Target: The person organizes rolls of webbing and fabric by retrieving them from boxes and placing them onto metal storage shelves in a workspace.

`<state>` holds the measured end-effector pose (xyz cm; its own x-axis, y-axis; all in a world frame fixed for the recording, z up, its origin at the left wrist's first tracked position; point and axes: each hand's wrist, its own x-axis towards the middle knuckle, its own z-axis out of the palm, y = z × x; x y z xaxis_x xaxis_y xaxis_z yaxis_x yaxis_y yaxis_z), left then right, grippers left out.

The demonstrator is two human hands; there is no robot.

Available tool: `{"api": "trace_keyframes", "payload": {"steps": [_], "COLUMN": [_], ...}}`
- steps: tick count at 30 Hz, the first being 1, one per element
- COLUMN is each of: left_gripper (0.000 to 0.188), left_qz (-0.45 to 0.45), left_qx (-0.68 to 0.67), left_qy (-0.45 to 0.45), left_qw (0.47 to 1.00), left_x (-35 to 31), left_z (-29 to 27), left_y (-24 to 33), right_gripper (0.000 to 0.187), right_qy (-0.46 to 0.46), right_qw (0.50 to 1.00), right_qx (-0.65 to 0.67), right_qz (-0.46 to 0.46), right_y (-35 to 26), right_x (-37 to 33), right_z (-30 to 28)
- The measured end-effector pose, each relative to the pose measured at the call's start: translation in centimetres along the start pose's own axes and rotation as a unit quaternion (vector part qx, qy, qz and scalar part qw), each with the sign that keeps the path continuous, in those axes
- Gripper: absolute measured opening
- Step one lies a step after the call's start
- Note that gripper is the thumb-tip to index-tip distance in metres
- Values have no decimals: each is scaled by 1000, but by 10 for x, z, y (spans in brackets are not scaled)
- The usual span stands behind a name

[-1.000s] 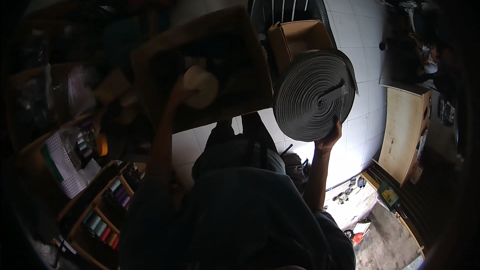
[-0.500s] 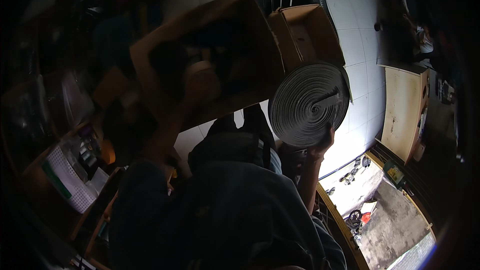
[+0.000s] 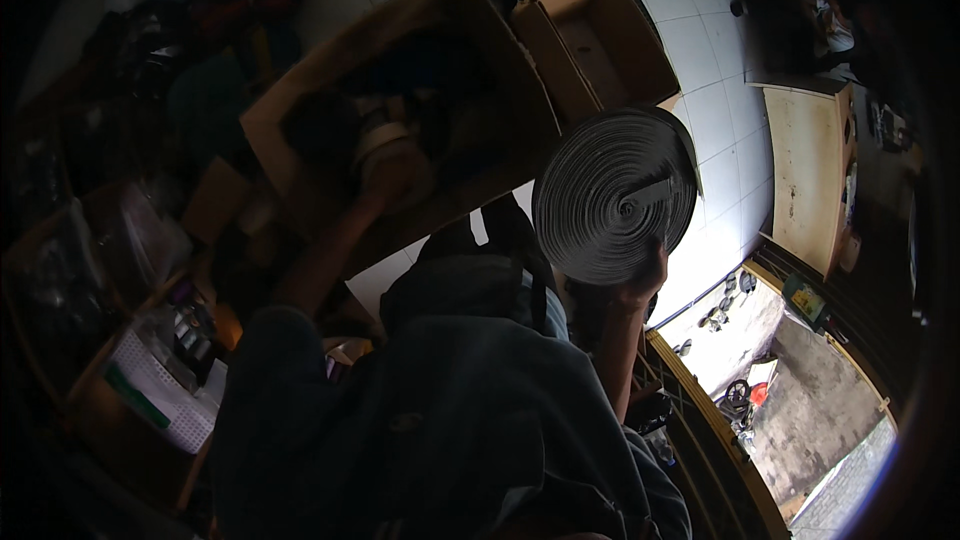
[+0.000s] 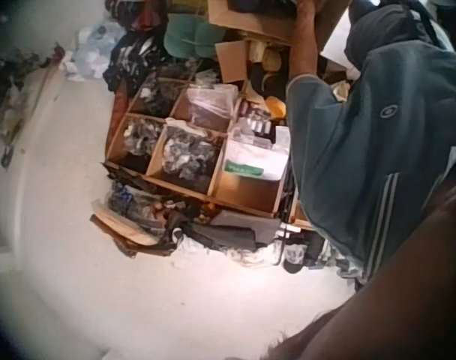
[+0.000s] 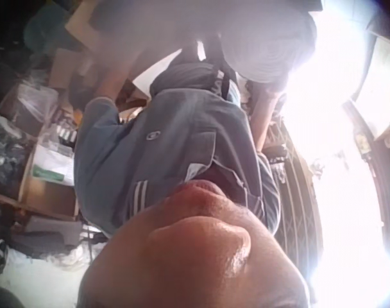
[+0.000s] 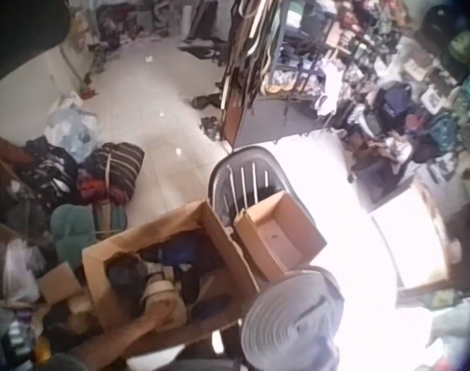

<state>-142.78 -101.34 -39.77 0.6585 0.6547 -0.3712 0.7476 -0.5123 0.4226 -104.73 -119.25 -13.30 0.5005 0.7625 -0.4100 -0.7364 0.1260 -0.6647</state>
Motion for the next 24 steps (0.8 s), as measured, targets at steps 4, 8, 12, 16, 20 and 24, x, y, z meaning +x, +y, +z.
{"api": "trace_keyframes", "payload": {"steps": [4,8,12,16,20,24], "left_gripper": [31,33,32,32,43,47], "left_qz": [-54,42,-59,-85,-88,-206], "left_qx": [-134,84,-12,-86,46,-154], "left_qy": [29,136,-15,89,196,214], "left_qw": [989,986,998,989,976,942], "left_x": [-14,-37,-63,-109,-119,-123], "left_z": [19,-14,-77,-44,-127,-141], "left_y": [-20,-5,40,6,67,86], "right_gripper": [43,41,41,34,30,38], "right_qy": [-6,86,122,75,60,169], "right_qw": [1000,994,985,983,984,965], "right_qx": [-17,-48,-61,-19,29,-29], "right_qz": [-14,-55,-109,-168,-167,-197], "right_y": [-10,-37,-67,-95,-124,-155], "right_x": [-2,-9,-10,-2,-7,-6], "right_z": [0,30,16,-40,-75,-106]}}
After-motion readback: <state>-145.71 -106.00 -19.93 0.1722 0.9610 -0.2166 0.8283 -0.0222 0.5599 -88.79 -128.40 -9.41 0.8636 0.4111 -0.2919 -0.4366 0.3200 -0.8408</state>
